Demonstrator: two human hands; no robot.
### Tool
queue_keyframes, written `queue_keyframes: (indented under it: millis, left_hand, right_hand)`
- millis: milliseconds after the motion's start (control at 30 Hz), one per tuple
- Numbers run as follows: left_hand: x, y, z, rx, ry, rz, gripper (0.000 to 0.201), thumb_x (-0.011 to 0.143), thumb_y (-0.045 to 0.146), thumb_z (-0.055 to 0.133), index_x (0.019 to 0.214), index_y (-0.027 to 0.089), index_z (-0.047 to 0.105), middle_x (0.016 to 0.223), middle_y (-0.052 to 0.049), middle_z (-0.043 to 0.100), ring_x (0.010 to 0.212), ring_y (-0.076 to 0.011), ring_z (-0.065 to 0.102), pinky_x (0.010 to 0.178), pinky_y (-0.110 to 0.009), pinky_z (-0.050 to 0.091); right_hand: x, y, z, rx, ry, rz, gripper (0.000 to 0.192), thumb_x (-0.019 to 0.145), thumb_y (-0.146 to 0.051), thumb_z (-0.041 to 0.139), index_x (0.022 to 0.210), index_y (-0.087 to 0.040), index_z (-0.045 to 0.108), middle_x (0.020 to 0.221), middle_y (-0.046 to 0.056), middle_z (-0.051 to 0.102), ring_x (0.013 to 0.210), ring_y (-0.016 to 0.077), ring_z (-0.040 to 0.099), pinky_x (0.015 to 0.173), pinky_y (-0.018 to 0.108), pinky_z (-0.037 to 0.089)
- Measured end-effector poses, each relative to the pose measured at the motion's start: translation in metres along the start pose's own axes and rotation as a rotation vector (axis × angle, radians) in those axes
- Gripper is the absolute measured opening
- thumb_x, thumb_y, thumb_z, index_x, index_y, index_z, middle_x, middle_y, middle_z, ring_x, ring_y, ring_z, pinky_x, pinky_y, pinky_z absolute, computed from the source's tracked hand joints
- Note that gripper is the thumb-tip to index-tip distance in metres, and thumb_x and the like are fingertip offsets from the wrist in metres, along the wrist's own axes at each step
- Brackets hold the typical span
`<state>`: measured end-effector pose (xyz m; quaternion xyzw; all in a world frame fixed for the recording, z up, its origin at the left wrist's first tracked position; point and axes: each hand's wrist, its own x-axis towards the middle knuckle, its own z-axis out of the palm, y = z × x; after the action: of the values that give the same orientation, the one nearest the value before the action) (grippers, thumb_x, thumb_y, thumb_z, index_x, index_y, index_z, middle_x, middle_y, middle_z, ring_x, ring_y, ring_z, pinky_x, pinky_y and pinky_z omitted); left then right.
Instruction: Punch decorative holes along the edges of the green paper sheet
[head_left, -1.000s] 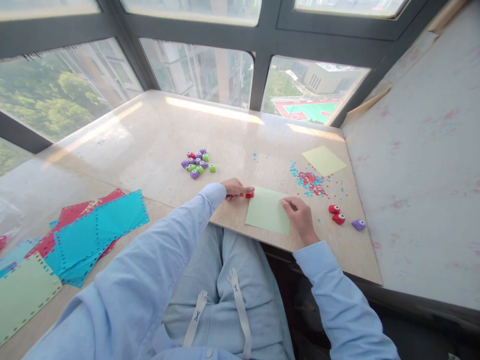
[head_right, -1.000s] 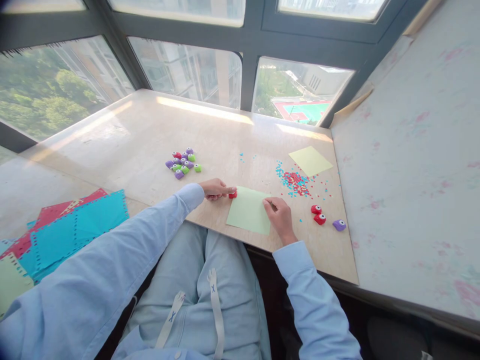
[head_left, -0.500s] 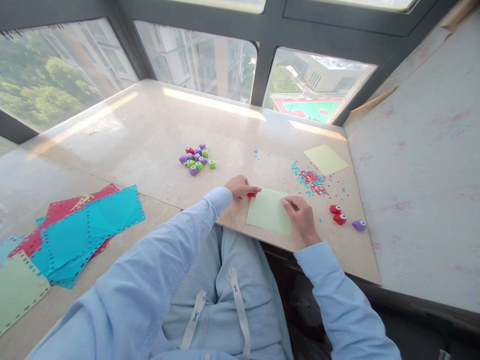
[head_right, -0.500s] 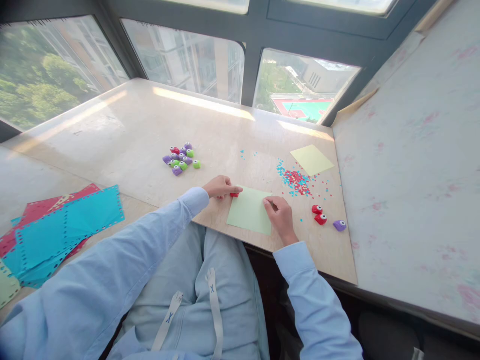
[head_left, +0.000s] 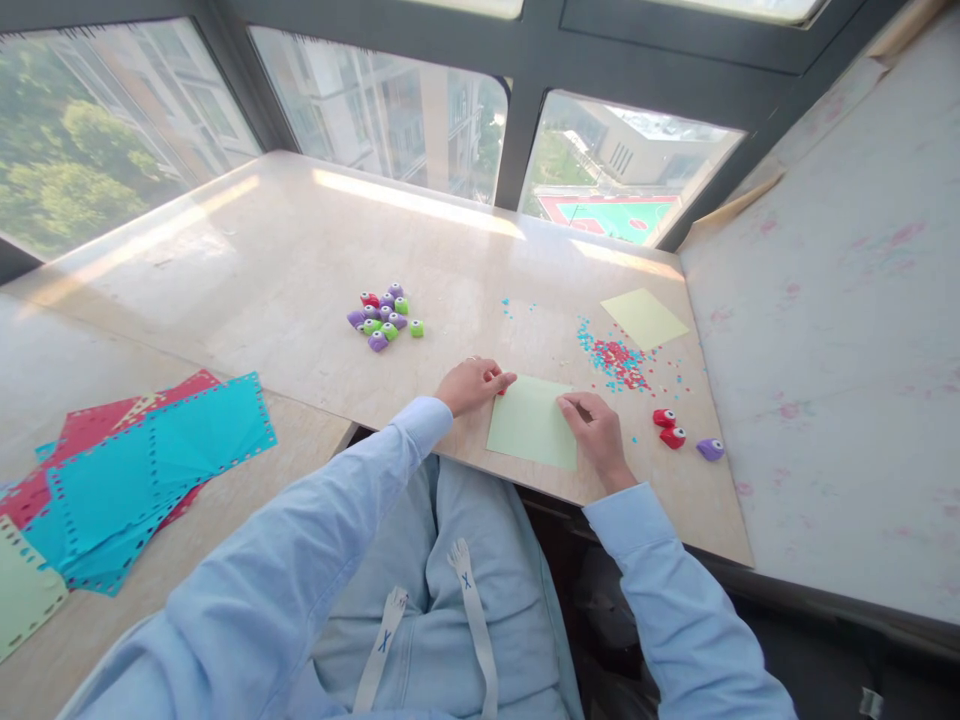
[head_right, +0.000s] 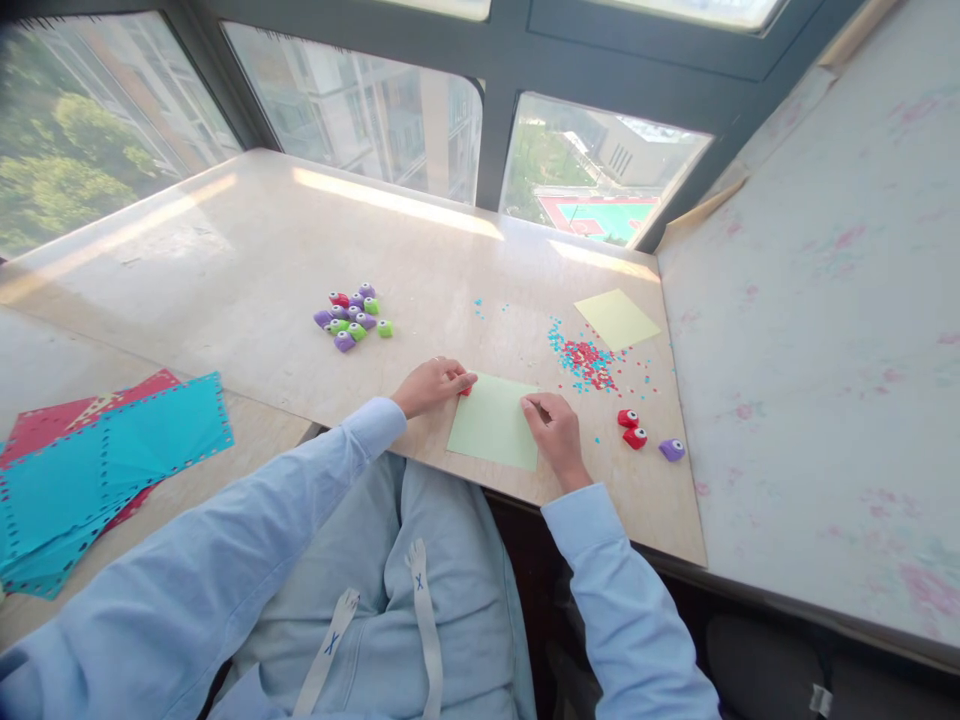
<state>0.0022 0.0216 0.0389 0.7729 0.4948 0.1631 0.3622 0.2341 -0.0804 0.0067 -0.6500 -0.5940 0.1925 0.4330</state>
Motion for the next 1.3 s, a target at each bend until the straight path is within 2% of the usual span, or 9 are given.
queue_keyframes:
  millis: [100,200,300,533,633,800,1000,1100,1300]
  left_hand:
    - [-0.005,-0.007,0.001,0.055,0.01,0.123,0.027,0.077,0.039,0.071,0.096,0.019,0.071,0.102,-0.007,0.066,0.094,-0.0222,0.063,0.087,-0.033,0.048]
    - [-0.008,-0.011,0.001,0.099,-0.034,0.178,0.021,0.08,0.02,0.062,0.099,0.021,0.071,0.109,-0.007,0.065,0.092,-0.02,0.063,0.087,-0.032,0.048]
    - [-0.009,-0.013,-0.001,0.156,-0.024,0.191,0.027,0.084,0.013,0.051,0.101,0.022,0.07,0.111,-0.007,0.065,0.093,-0.0204,0.064,0.087,-0.033,0.048]
    - [-0.012,-0.017,-0.011,0.209,0.044,0.136,0.027,0.084,0.015,0.056,0.108,0.02,0.066,0.113,-0.009,0.067,0.1,-0.0244,0.064,0.089,-0.035,0.048]
    - [-0.013,-0.022,-0.013,0.127,0.074,0.124,0.024,0.082,0.015,0.057,0.105,0.019,0.065,0.11,-0.007,0.069,0.094,-0.0219,0.064,0.088,-0.034,0.048]
    - [-0.016,-0.027,-0.01,-0.188,0.134,0.03,0.022,0.086,0.03,0.059,0.106,0.02,0.062,0.106,-0.003,0.07,0.071,-0.0131,0.062,0.075,-0.027,0.05]
    - [-0.024,-0.028,-0.004,-0.125,0.219,0.035,0.021,0.081,0.028,0.065,0.101,0.021,0.065,0.096,-0.003,0.071,0.079,-0.0163,0.064,0.079,-0.029,0.05]
    - [-0.029,-0.022,-0.002,-0.189,0.228,0.025,0.019,0.081,0.029,0.065,0.098,0.021,0.066,0.095,-0.002,0.072,0.082,-0.0164,0.065,0.079,-0.029,0.05]
    - [-0.042,0.004,0.007,-0.435,0.288,0.015,0.018,0.079,0.03,0.067,0.094,0.019,0.065,0.094,-0.002,0.071,0.08,-0.0146,0.065,0.069,-0.025,0.049]
  right_hand:
    - [0.0,0.0,0.0,0.004,-0.005,0.006,0.027,0.086,-0.044,0.059,0.085,-0.02,0.07,0.09,0.009,0.071,0.087,0.0236,0.064,0.078,0.038,0.05]
    - [0.0,-0.001,0.0,0.005,-0.005,0.014,0.027,0.086,-0.045,0.058,0.085,-0.021,0.07,0.091,0.008,0.071,0.086,0.0236,0.064,0.077,0.038,0.05]
    - [0.0,0.0,0.0,0.002,-0.002,0.014,0.028,0.086,-0.046,0.059,0.085,-0.021,0.07,0.091,0.008,0.072,0.086,0.0237,0.064,0.077,0.038,0.051]
    - [0.001,0.002,0.002,-0.009,-0.003,-0.014,0.028,0.086,-0.045,0.058,0.084,-0.02,0.07,0.091,0.009,0.072,0.087,0.0244,0.064,0.078,0.039,0.05]
    - [0.001,0.002,0.002,-0.008,0.003,-0.007,0.028,0.086,-0.046,0.059,0.084,-0.02,0.07,0.09,0.009,0.072,0.087,0.0243,0.064,0.078,0.039,0.05]
    - [0.0,0.001,0.001,-0.005,-0.002,0.002,0.028,0.086,-0.046,0.059,0.085,-0.021,0.07,0.091,0.009,0.072,0.087,0.0242,0.064,0.078,0.039,0.051]
    - [0.0,-0.001,0.001,-0.005,-0.003,-0.004,0.029,0.086,-0.048,0.059,0.084,-0.021,0.07,0.091,0.009,0.072,0.088,0.0247,0.064,0.079,0.04,0.052]
    - [-0.001,-0.003,0.001,0.033,0.011,0.008,0.029,0.086,-0.049,0.06,0.084,-0.021,0.07,0.092,0.009,0.072,0.089,0.0248,0.065,0.08,0.041,0.052]
    - [-0.007,-0.009,-0.005,0.136,0.226,-0.019,0.024,0.087,-0.043,0.061,0.086,-0.021,0.069,0.094,0.007,0.072,0.093,0.0236,0.066,0.091,0.042,0.05]
